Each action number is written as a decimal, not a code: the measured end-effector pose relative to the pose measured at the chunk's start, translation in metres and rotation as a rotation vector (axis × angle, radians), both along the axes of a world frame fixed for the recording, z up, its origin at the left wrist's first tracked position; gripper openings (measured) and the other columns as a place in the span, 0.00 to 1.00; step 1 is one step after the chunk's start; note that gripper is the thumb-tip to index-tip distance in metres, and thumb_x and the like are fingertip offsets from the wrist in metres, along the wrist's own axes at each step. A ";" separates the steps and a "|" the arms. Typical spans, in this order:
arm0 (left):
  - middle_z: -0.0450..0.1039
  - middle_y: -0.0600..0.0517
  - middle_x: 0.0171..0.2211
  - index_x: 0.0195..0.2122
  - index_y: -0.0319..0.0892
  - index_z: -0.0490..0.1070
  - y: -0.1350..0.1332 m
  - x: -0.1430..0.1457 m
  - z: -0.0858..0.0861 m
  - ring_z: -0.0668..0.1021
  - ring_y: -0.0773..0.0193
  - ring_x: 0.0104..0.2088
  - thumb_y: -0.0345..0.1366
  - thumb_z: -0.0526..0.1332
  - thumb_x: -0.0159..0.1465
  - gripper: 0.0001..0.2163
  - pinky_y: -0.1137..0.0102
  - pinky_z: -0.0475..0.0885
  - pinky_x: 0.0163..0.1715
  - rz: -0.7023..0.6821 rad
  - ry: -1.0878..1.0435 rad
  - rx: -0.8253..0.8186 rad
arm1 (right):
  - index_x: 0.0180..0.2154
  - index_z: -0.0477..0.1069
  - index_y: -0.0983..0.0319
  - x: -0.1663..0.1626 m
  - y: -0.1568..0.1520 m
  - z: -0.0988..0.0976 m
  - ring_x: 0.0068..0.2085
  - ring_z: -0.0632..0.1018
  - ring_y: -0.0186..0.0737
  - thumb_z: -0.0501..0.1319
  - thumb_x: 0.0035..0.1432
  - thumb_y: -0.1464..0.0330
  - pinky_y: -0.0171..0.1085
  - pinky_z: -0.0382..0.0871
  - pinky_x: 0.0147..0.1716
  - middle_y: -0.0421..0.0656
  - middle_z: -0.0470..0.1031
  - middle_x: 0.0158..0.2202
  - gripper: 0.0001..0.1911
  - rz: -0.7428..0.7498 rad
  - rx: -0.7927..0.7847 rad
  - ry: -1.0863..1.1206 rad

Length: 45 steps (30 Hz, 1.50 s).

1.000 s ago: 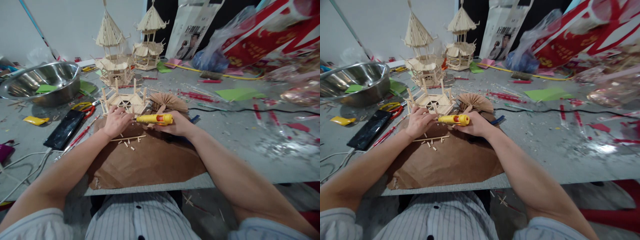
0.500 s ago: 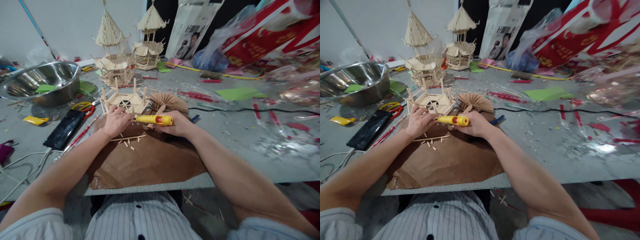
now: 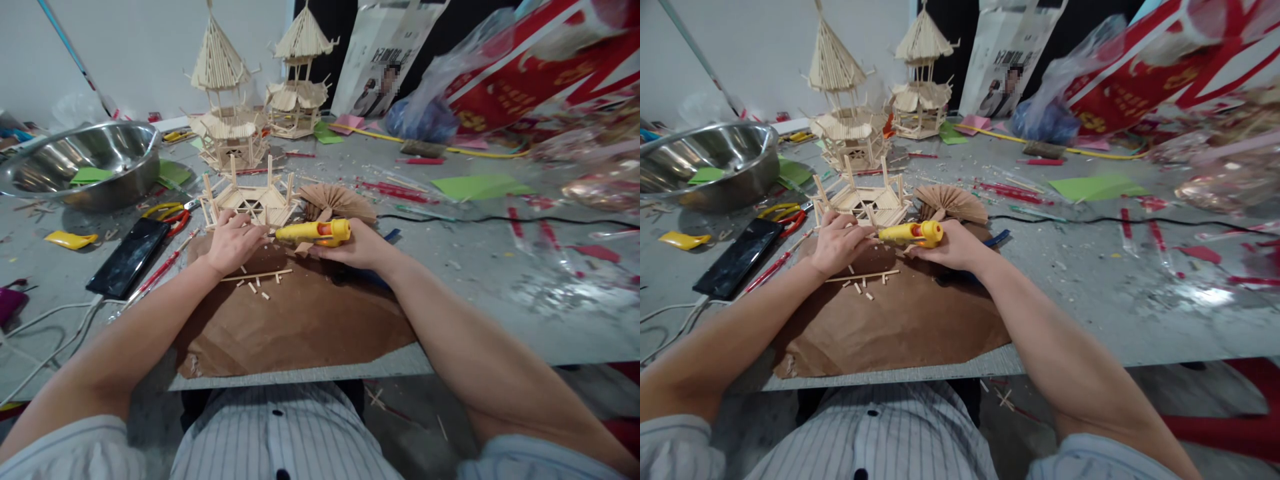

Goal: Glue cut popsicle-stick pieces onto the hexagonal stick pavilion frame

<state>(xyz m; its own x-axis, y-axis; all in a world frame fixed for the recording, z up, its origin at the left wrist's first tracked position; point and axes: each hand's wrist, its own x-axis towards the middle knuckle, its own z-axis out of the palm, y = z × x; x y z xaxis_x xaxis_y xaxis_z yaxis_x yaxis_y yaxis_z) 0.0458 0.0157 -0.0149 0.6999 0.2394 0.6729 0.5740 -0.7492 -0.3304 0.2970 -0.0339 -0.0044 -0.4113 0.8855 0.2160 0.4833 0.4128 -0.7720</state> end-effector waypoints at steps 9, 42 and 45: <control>0.72 0.50 0.25 0.37 0.42 0.72 0.001 0.000 -0.001 0.70 0.62 0.32 0.40 0.54 0.63 0.11 0.65 0.59 0.36 0.002 -0.008 -0.019 | 0.33 0.72 0.65 -0.004 0.002 0.004 0.30 0.73 0.39 0.64 0.43 0.60 0.39 0.68 0.31 0.44 0.73 0.28 0.17 -0.043 -0.188 0.108; 0.73 0.50 0.25 0.38 0.42 0.72 0.001 -0.001 -0.001 0.71 0.61 0.33 0.40 0.54 0.62 0.11 0.64 0.59 0.36 0.013 0.014 -0.037 | 0.28 0.69 0.62 -0.008 0.004 0.004 0.14 0.60 0.27 0.67 0.40 0.56 0.31 0.54 0.12 0.34 0.62 0.14 0.17 -0.045 -0.417 0.210; 0.73 0.49 0.25 0.38 0.42 0.72 0.001 -0.001 -0.001 0.71 0.61 0.33 0.40 0.53 0.63 0.11 0.63 0.59 0.37 -0.002 -0.007 -0.075 | 0.29 0.69 0.62 -0.007 0.004 0.004 0.14 0.60 0.26 0.66 0.40 0.56 0.31 0.54 0.13 0.35 0.64 0.16 0.18 -0.047 -0.406 0.213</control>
